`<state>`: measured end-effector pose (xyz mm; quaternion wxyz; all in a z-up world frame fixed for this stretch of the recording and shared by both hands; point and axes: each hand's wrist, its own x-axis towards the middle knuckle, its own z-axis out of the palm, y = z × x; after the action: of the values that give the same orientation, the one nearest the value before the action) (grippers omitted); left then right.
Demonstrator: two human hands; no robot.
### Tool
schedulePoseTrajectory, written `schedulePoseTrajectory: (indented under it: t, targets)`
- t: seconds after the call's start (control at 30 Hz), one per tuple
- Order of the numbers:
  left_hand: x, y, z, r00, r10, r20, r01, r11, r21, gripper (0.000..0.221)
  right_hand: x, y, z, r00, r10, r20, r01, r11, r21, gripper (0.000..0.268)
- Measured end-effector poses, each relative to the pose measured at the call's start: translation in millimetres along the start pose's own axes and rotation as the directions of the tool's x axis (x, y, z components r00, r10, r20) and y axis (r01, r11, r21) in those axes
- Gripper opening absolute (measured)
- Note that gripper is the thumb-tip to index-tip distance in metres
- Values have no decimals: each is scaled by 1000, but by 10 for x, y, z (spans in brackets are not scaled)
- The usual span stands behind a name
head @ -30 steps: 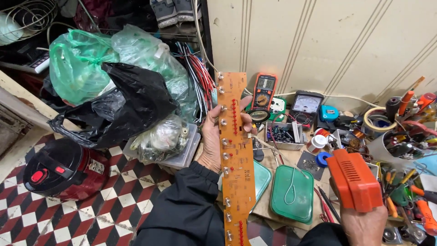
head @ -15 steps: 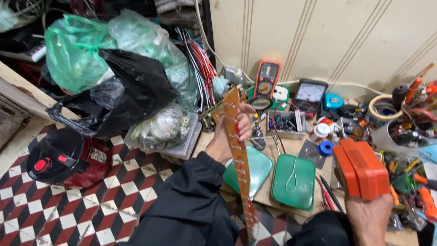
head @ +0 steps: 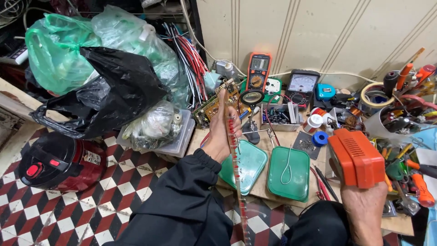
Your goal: Testing and repairing a printed circuit board using a multimeter and a heat gun
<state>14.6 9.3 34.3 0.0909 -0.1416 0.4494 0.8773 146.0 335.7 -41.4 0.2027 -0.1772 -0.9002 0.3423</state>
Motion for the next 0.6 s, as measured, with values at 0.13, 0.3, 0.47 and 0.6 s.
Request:
schedulePoseTrajectory:
  t: [0.13, 0.3, 0.47, 0.6]
  targets:
    - [9, -25, 275, 993, -41, -114, 46, 998, 46, 67, -16, 15, 23, 1000, -29, 11, 29, 999, 28, 34]
    - [194, -5, 780, 960, 128, -248, -7, 900, 437, 63, -42, -18, 36, 1000, -17, 18, 14, 987, 158, 31]
    - [269, -401, 834, 908, 221, -357, 62, 770, 635, 78, -81, -289, 131, 996, 88, -30, -57, 837, 544, 46]
    - [215, -631, 878, 894, 304, -328, 30, 691, 722, 89, -266, -673, 34, 954, 298, -39, -169, 638, 751, 45]
